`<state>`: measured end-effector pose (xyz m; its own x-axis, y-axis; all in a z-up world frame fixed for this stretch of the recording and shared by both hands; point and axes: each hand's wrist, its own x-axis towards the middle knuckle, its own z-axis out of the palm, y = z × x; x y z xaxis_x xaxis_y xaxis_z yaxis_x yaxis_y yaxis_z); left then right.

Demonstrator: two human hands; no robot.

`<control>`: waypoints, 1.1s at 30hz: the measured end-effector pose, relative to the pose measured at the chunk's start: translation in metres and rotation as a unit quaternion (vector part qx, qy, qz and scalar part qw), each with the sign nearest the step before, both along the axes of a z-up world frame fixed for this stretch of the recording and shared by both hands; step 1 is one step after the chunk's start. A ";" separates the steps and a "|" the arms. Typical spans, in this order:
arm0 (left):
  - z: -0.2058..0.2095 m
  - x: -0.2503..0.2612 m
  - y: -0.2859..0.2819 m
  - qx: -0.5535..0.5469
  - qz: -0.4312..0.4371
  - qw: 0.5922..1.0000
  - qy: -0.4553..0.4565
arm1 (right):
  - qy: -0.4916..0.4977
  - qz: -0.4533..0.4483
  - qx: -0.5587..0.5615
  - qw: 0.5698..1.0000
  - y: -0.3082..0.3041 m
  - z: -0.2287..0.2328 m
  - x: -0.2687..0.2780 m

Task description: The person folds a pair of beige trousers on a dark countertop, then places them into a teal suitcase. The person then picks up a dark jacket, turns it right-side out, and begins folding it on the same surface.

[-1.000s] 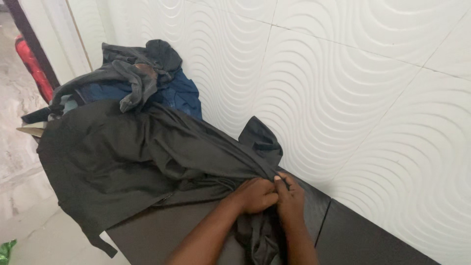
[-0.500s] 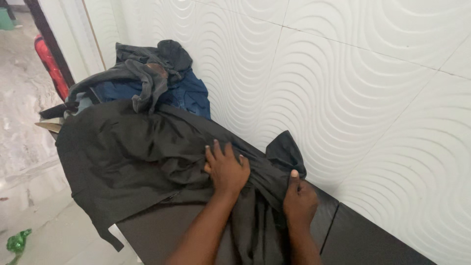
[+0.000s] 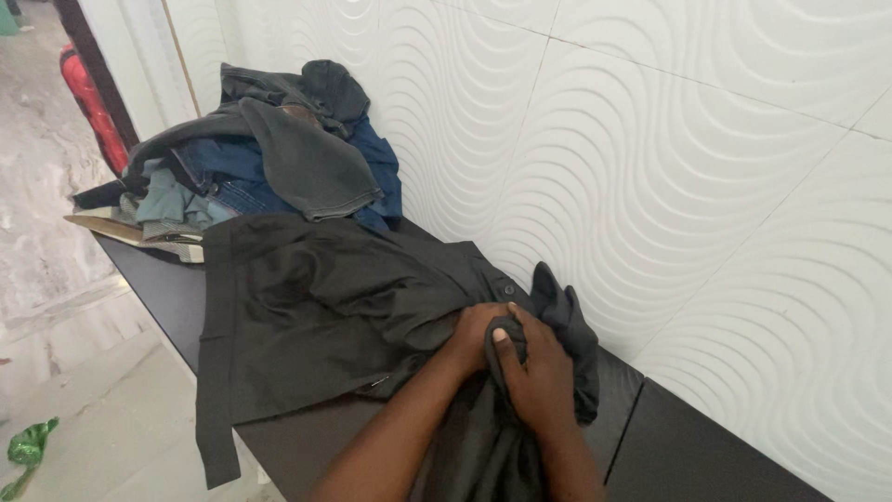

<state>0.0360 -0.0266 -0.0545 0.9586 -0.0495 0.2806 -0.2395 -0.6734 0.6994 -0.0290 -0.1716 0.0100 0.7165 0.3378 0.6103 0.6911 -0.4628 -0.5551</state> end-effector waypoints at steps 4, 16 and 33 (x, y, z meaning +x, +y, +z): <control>-0.003 -0.007 0.003 -0.069 -0.011 0.994 -0.088 | 0.118 -0.112 -0.106 0.981 0.001 -0.001 0.005; 0.000 -0.003 -0.020 0.033 -0.152 0.973 -0.169 | 0.345 -0.200 -0.283 0.872 -0.041 0.007 -0.012; -0.023 -0.027 -0.168 0.009 -0.138 0.975 -0.175 | 0.408 -0.185 -0.136 0.883 -0.210 -0.006 -0.025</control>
<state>0.0092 -0.1942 -0.0773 0.7542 -0.2991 0.5846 -0.6344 -0.5615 0.5312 -0.0543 -0.3813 0.0039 0.9725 0.0423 -0.2291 -0.1156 -0.7663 -0.6320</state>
